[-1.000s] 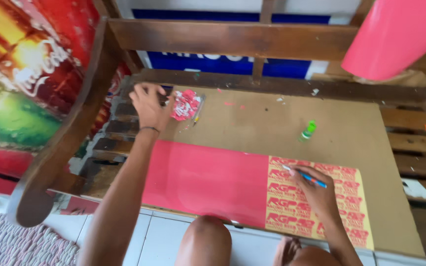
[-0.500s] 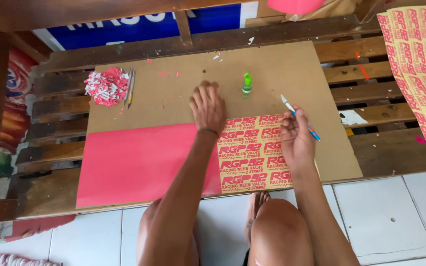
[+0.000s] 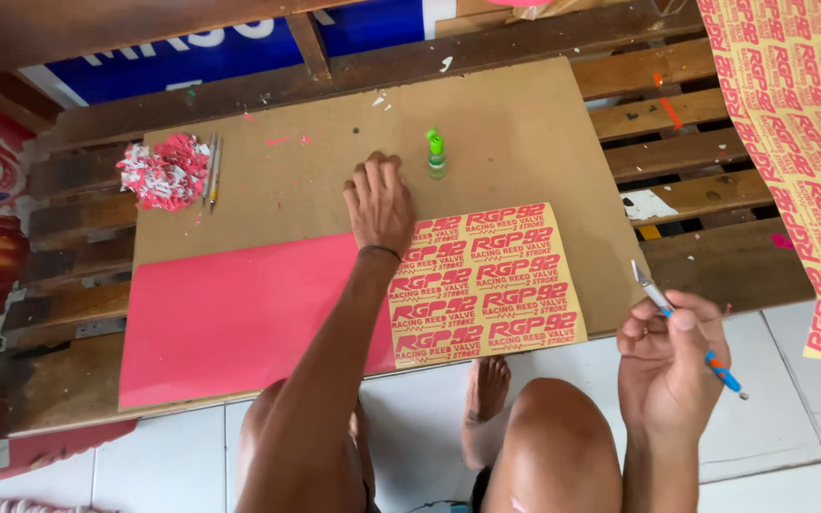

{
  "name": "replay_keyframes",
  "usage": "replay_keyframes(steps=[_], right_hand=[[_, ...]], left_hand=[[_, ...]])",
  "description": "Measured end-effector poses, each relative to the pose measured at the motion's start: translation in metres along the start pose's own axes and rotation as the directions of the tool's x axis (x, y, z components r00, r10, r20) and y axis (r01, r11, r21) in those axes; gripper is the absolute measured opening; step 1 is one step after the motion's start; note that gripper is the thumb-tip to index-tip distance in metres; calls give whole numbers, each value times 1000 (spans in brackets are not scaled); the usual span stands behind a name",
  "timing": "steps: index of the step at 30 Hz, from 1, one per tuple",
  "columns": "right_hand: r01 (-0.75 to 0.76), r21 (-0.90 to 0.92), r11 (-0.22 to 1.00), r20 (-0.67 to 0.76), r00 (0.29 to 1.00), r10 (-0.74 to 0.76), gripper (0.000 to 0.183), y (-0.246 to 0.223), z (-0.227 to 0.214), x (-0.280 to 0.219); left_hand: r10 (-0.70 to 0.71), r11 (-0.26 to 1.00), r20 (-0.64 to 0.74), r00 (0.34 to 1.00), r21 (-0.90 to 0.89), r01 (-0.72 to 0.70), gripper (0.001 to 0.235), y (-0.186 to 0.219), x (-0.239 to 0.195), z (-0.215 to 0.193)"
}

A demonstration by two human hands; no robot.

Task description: The person uses a blue utility knife to cut out individual stickers from a sheet of yellow and red 'RGP92' decals. They carefully trace the outlines of the text and logos, separating the stickers from the backing sheet on a wooden table.

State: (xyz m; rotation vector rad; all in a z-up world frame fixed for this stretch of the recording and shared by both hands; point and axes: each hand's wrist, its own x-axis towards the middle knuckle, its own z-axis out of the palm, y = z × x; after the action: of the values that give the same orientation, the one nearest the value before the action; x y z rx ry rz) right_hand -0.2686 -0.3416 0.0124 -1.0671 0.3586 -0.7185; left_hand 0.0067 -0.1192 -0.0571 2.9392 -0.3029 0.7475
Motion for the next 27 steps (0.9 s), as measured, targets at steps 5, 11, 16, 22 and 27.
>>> replay_keyframes(steps=[5,11,16,22,27], right_hand=[[-7,-281,960,152,987,52,22,-25,43,-4],[24,-435,900,392,905,166,17,-10,76,23],[-22,-467,884,534,790,302,18,29,126,35],[-25,-471,882,584,740,334,12,79,175,43],[-44,-509,860,528,773,352,11,117,177,47]], left_hand=[[-227,900,90,970,-362,244,28,-6,28,-14],[-95,911,318,943,-354,211,17,-50,13,36],[47,782,493,869,-560,275,27,-71,-21,0],[246,739,559,792,-637,220,23,-76,-17,-33],[288,742,588,756,-636,212,23,-77,-10,-33]])
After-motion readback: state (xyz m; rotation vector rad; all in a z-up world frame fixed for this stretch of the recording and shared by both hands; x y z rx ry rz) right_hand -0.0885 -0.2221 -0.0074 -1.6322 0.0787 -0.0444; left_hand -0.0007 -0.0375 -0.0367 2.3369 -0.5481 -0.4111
